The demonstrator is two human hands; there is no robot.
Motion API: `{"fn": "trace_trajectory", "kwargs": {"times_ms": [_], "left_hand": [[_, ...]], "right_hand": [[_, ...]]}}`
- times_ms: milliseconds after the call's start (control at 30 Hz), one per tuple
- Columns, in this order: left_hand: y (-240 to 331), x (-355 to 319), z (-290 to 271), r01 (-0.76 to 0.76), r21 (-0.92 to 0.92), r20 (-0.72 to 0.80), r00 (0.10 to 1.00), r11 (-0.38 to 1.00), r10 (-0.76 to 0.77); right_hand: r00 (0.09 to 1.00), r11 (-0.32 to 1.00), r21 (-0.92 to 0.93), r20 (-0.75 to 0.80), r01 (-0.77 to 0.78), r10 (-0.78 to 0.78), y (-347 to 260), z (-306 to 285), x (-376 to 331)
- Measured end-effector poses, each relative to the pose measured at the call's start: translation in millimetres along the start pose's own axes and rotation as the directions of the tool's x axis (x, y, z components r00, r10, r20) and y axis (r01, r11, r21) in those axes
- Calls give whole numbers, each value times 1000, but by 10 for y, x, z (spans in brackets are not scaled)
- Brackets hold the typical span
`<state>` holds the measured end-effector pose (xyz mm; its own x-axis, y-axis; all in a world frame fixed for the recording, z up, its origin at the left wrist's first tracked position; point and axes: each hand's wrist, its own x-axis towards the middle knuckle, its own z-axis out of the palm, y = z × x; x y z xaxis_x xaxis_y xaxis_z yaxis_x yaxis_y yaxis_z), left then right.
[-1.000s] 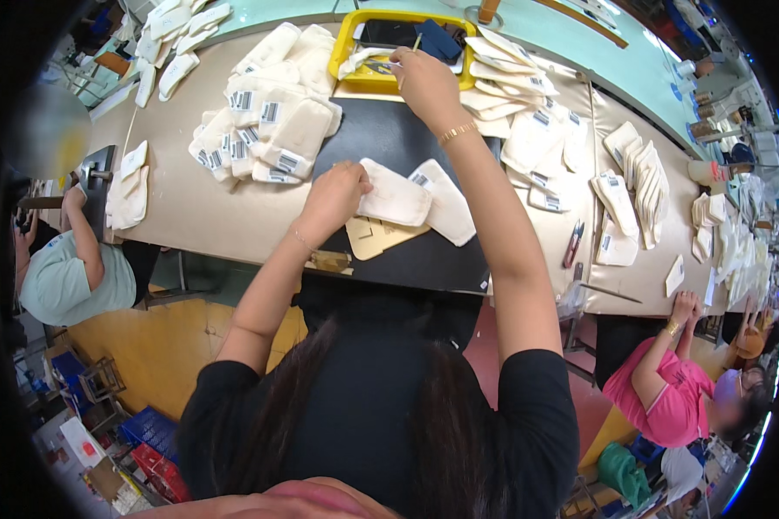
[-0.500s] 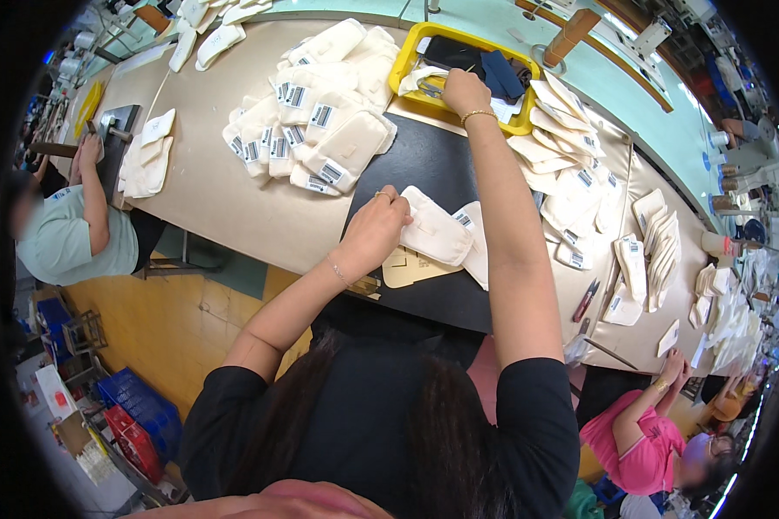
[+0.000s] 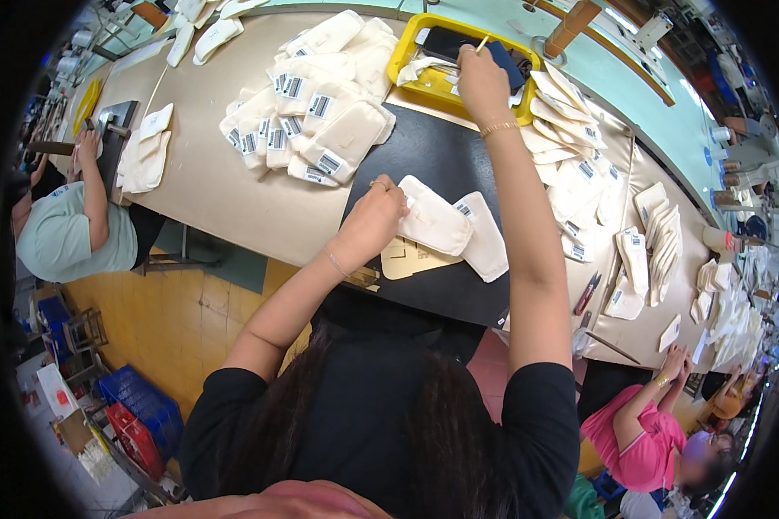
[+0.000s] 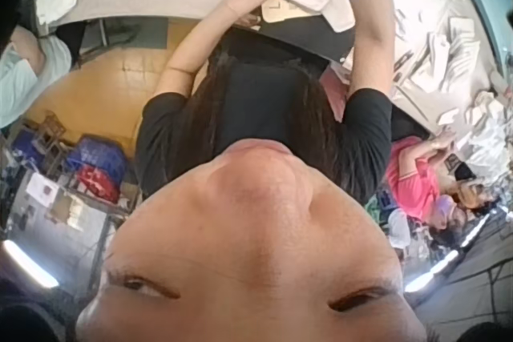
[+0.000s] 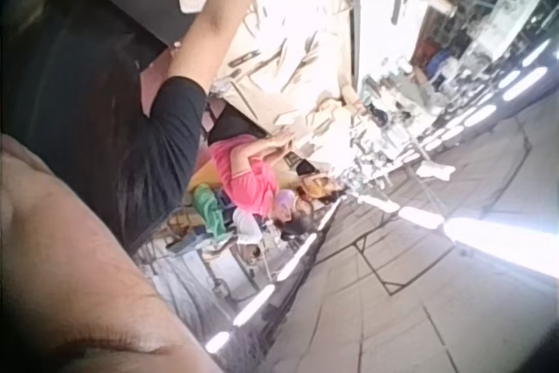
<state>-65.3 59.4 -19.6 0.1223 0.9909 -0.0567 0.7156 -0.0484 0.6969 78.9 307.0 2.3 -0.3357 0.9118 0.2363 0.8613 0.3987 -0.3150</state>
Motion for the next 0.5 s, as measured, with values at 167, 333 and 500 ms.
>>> {"fn": "trace_trajectory", "kwargs": {"times_ms": [167,333,500], "left_hand": [[-55,8,-18,-24,-15,-8,1000,1000,24],[-100,35,-12,-31,-45,-18,999,998,31],[-100,43,-26,-46,-20,-4,999,999,45]], "right_hand": [[1000,852,524,17,-8,-1,-252,-546,-931],[999,876,482,45,-14,-10,-472,-612,-1938],[993,885,456,103,-96,55,-532,-429,-2350]]}}
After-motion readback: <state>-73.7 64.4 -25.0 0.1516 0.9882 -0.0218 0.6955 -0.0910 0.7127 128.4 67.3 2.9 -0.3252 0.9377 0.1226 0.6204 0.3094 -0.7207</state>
